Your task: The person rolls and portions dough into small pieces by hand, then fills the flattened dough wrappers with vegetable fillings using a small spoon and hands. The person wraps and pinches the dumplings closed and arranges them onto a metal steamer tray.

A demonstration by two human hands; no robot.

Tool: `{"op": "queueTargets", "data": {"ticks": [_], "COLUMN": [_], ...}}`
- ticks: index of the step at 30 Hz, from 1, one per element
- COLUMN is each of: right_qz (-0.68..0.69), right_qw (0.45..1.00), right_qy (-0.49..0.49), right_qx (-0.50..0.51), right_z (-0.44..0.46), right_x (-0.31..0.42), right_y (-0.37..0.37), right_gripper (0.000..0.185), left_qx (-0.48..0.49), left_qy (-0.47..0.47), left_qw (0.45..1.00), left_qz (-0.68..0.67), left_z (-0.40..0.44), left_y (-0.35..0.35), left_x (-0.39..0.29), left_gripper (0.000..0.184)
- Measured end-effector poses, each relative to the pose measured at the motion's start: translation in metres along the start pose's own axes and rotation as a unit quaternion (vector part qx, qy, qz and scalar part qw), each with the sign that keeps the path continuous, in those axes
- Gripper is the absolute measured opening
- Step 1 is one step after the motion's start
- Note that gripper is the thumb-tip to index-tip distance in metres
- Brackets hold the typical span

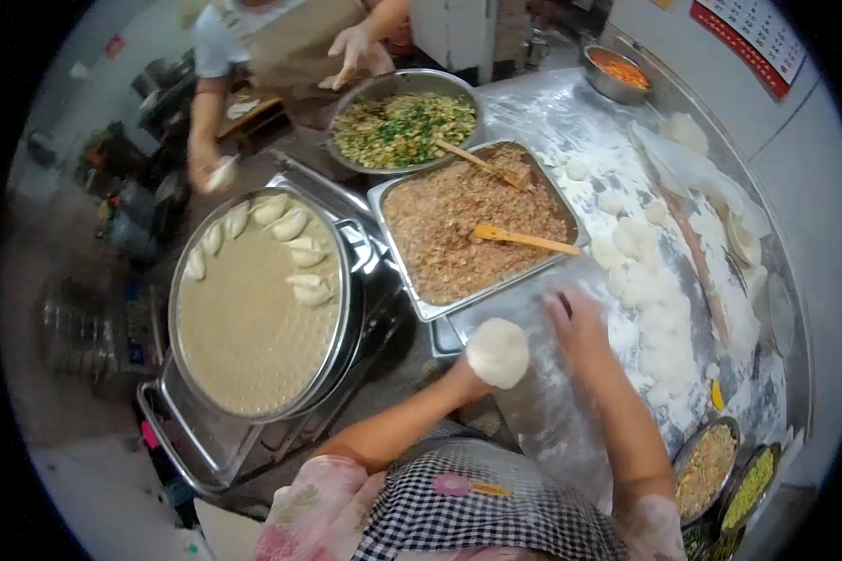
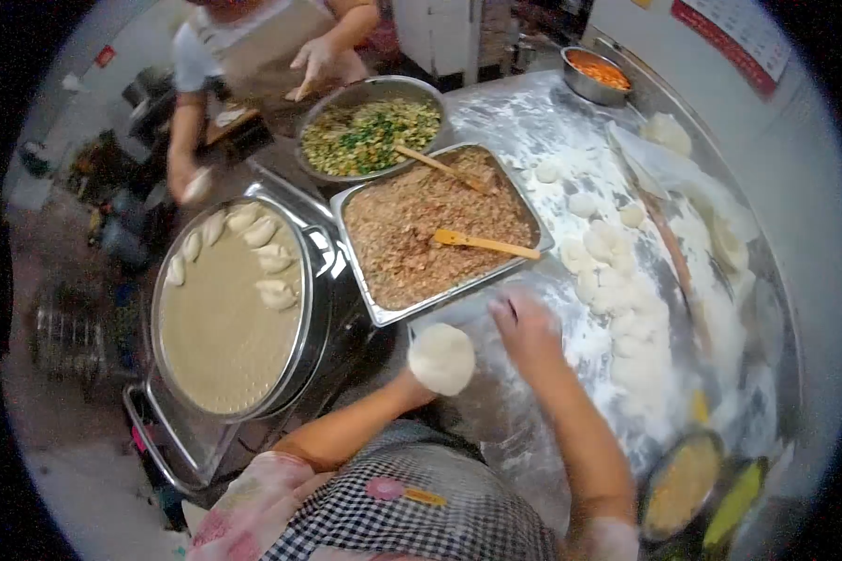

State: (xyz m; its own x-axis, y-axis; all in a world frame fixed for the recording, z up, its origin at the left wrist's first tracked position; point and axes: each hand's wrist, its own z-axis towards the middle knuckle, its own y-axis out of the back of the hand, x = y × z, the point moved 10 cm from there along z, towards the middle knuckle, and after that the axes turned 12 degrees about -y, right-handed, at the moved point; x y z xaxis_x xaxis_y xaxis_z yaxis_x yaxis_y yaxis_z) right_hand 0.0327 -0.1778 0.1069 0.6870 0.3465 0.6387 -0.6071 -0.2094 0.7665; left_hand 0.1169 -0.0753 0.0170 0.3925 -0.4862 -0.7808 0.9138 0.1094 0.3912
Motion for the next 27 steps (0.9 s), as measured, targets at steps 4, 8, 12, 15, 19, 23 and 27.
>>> {"op": "queueTargets", "data": {"ticks": [4,8,12,15,19,23,27], "right_qz": [-0.146,-0.276,-0.358,-0.367,-0.481,-0.455,-0.365], "right_qw": [0.978,0.939,0.902,0.912,0.859,0.858,0.882], "right_qy": [0.139,0.206,0.24,0.182,0.108,0.05,0.03], "right_qx": [-0.056,0.004,0.015,0.035,0.138,0.234,0.297], "right_z": [0.059,0.097,0.106,0.11,0.107,0.108,0.112], "right_x": [0.021,0.003,0.006,0.015,0.004,-0.013,-0.009], "right_y": [-0.012,-0.066,-0.074,-0.049,-0.047,-0.078,-0.085], "right_gripper": [0.024,0.018,0.011,0.01,0.013,0.015,0.013], "left_qx": [-0.035,-0.077,-0.136,-0.202,-0.222,-0.179,-0.21], "left_qy": [0.103,0.133,0.184,0.249,0.218,0.181,0.181], "left_qw": [0.987,0.98,0.95,0.89,0.914,0.96,0.954], "left_qz": [-0.117,-0.127,-0.213,-0.325,-0.26,-0.113,-0.115], "left_z": [-0.013,-0.039,-0.036,-0.038,-0.03,-0.012,-0.015], "left_y": [0.044,0.087,0.129,0.143,0.161,0.176,0.179], "left_x": [0.033,0.066,0.07,0.074,0.067,0.054,0.07], "left_gripper": [0.041,0.039,0.025,0.022,0.024,0.031,0.035]}}
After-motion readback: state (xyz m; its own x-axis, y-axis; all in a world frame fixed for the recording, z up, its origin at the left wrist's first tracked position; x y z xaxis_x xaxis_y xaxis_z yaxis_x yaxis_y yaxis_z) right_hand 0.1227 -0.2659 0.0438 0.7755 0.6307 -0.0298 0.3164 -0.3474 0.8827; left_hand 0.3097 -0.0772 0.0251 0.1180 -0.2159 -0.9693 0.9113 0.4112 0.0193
